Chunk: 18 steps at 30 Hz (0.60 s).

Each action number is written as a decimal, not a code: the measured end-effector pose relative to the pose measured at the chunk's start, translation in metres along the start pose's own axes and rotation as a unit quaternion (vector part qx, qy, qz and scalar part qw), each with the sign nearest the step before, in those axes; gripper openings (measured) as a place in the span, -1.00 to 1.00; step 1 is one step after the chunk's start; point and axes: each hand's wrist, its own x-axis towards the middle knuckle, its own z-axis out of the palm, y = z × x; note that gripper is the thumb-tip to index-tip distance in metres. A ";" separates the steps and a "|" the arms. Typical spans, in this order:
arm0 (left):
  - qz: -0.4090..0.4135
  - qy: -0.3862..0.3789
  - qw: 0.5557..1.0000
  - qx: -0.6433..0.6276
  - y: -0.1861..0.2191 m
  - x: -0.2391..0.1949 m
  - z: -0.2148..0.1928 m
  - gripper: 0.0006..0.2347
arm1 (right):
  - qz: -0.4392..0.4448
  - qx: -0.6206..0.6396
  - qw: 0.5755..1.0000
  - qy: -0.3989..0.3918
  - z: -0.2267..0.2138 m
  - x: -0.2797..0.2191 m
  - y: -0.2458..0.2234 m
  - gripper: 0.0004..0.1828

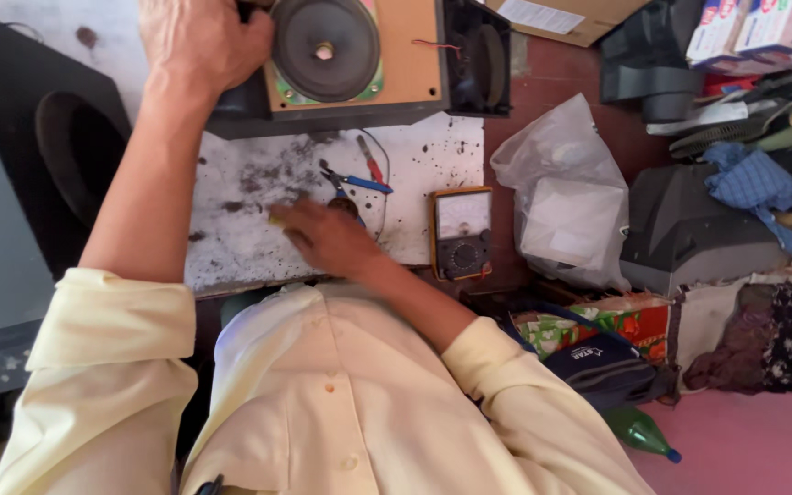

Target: The person uses a screwdriver to remove screws from a speaker's front panel, then reconnects wires to the back terminals of multiple speakers. The person handles the speaker enclosures and wires throughout the process.

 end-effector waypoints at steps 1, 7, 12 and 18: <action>0.012 0.007 1.000 -0.025 0.006 -0.002 -0.007 -0.84 | -0.016 -0.070 0.997 -0.028 0.010 -0.002 0.006 -0.54; 0.039 0.013 0.995 -0.088 0.019 -0.002 -0.029 -0.74 | -0.151 -0.184 0.965 0.113 0.040 -0.002 0.047 -0.46; 0.068 0.043 0.996 -0.048 0.020 0.002 -0.030 -0.76 | 0.038 0.185 0.930 0.315 -0.008 -0.018 0.077 -0.79; 0.018 -0.004 0.998 -0.063 0.021 0.005 -0.027 -0.75 | 0.177 0.743 0.517 0.386 -0.117 -0.001 0.161 -0.52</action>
